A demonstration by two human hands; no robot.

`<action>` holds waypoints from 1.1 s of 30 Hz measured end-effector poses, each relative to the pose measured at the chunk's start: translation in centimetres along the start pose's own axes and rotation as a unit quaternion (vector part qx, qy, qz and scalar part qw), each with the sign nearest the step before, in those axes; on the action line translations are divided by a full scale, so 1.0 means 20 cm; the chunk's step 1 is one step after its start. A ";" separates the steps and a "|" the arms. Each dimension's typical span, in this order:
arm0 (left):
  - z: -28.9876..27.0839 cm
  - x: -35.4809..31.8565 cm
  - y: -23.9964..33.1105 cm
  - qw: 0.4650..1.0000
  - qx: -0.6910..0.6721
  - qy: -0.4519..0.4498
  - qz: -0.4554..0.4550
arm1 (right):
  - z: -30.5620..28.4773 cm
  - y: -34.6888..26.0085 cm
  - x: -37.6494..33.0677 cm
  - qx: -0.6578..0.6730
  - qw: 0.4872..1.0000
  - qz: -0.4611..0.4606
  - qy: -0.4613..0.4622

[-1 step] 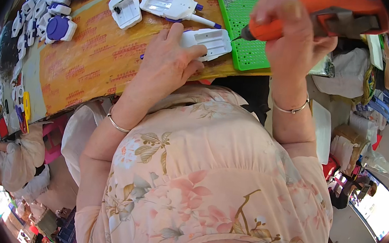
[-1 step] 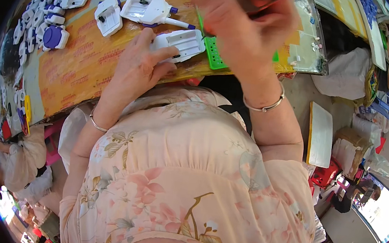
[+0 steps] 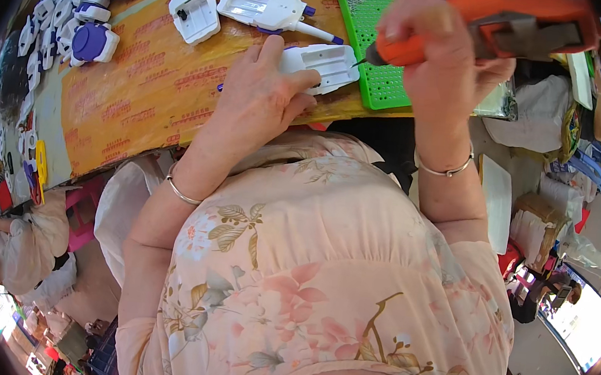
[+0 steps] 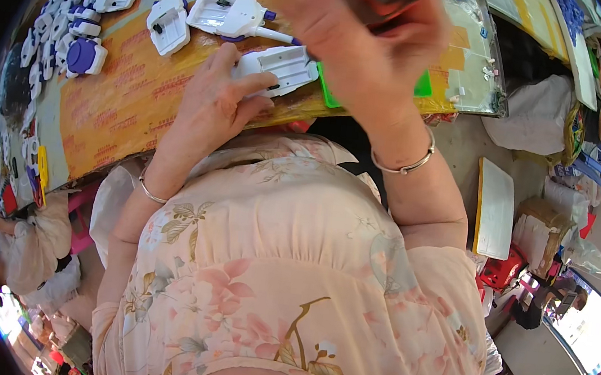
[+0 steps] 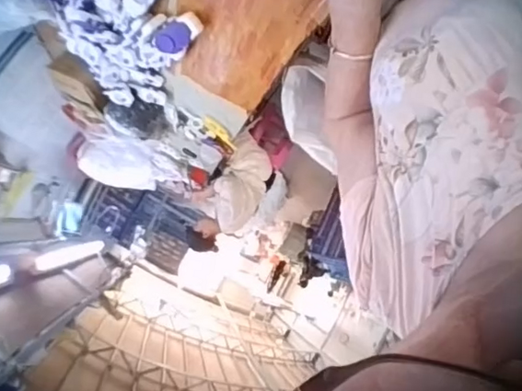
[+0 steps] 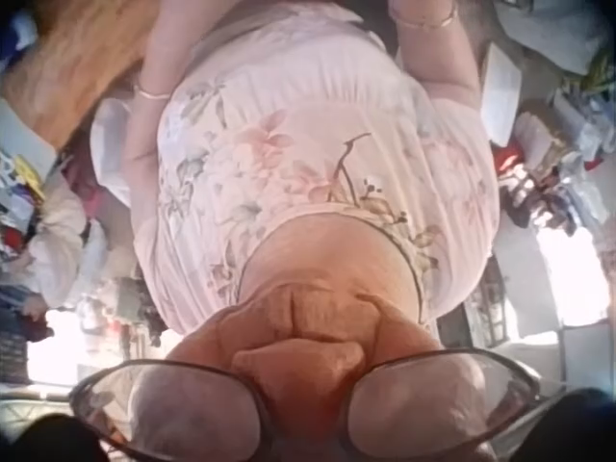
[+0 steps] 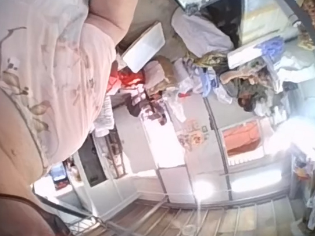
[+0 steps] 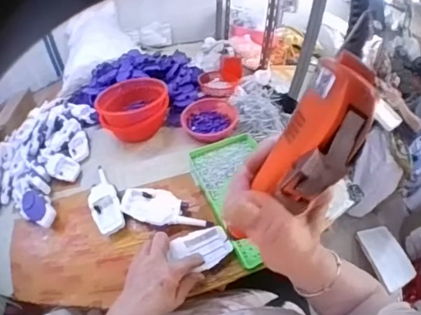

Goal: Assembling plastic toy components using an electric screwdriver and small fasteners.

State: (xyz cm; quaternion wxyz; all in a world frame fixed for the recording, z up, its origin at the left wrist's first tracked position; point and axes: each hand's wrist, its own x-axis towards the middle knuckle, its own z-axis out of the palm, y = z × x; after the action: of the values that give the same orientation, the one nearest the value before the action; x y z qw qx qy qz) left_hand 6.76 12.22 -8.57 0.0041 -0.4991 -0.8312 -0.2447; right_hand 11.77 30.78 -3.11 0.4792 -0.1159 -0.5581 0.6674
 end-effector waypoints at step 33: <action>0.03 0.01 0.00 1.000 -0.012 0.027 0.009 | 0.01 0.10 -0.12 -0.022 0.967 0.000 -0.253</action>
State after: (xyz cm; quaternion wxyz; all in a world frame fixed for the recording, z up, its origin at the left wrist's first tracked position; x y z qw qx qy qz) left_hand 6.77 12.53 -9.10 0.0230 -0.4999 -0.8231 -0.2686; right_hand 11.94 29.01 -5.68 0.3195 0.0467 -0.6759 0.6625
